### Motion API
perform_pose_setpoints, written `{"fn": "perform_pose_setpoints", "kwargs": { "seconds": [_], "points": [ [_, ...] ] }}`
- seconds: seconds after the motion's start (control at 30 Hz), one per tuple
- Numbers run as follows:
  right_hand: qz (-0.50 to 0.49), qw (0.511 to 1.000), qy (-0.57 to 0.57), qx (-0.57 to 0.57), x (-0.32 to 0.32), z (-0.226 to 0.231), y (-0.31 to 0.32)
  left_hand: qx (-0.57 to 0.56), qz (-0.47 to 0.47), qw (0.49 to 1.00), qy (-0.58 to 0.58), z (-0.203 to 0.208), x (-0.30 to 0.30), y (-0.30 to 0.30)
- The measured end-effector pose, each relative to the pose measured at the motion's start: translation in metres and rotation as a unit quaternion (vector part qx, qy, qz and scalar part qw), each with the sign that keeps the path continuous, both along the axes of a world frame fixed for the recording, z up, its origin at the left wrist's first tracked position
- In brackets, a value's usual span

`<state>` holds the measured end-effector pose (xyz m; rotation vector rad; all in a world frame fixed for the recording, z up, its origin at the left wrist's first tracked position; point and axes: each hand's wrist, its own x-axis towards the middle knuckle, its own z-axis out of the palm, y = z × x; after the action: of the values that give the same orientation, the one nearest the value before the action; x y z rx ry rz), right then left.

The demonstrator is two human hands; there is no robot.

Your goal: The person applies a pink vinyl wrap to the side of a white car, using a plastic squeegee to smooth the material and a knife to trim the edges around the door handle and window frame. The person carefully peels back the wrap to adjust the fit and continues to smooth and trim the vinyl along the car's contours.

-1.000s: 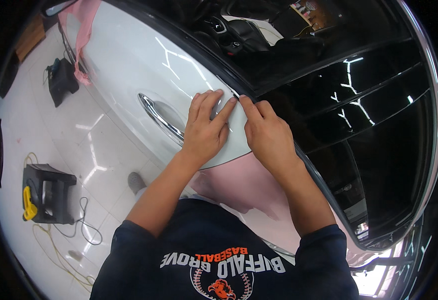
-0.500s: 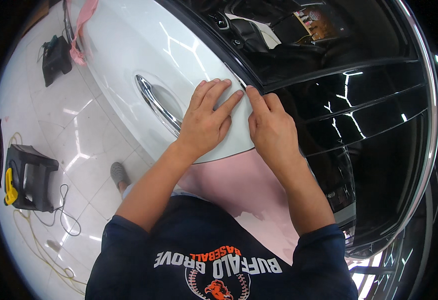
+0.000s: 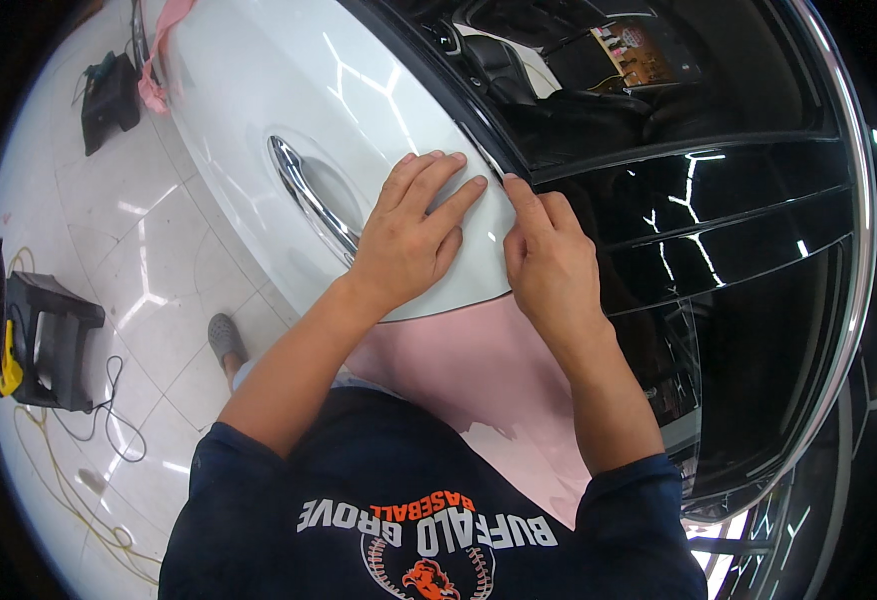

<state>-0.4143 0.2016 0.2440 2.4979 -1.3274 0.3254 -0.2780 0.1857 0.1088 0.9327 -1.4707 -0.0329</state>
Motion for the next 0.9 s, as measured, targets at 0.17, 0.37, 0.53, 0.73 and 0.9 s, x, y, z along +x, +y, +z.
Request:
{"fn": "perform_pose_setpoints", "kwargs": {
  "seconds": [0.17, 0.37, 0.53, 0.73, 0.9],
  "points": [
    [0.001, 1.0, 0.016, -0.008, 0.002, 0.0, -0.001, -0.005, -0.005, 1.0, 0.007, -0.001, 0.001, -0.001],
    [-0.009, 1.0, 0.015, 0.005, 0.001, -0.001, 0.0, -0.011, -0.006, 1.0, 0.014, -0.003, 0.0, -0.003],
    [-0.01, 0.999, 0.047, -0.012, 0.002, -0.002, 0.0, -0.014, -0.004, 1.0, 0.016, -0.003, -0.001, -0.003],
    [-0.036, 0.989, 0.142, -0.029, 0.014, 0.006, 0.007, -0.017, -0.008, 1.0, 0.022, -0.003, 0.001, -0.003],
    [-0.032, 0.974, 0.22, -0.046, 0.02, 0.01, 0.009, -0.022, -0.014, 0.999, 0.031, -0.004, 0.0, -0.005]
  ]
}}
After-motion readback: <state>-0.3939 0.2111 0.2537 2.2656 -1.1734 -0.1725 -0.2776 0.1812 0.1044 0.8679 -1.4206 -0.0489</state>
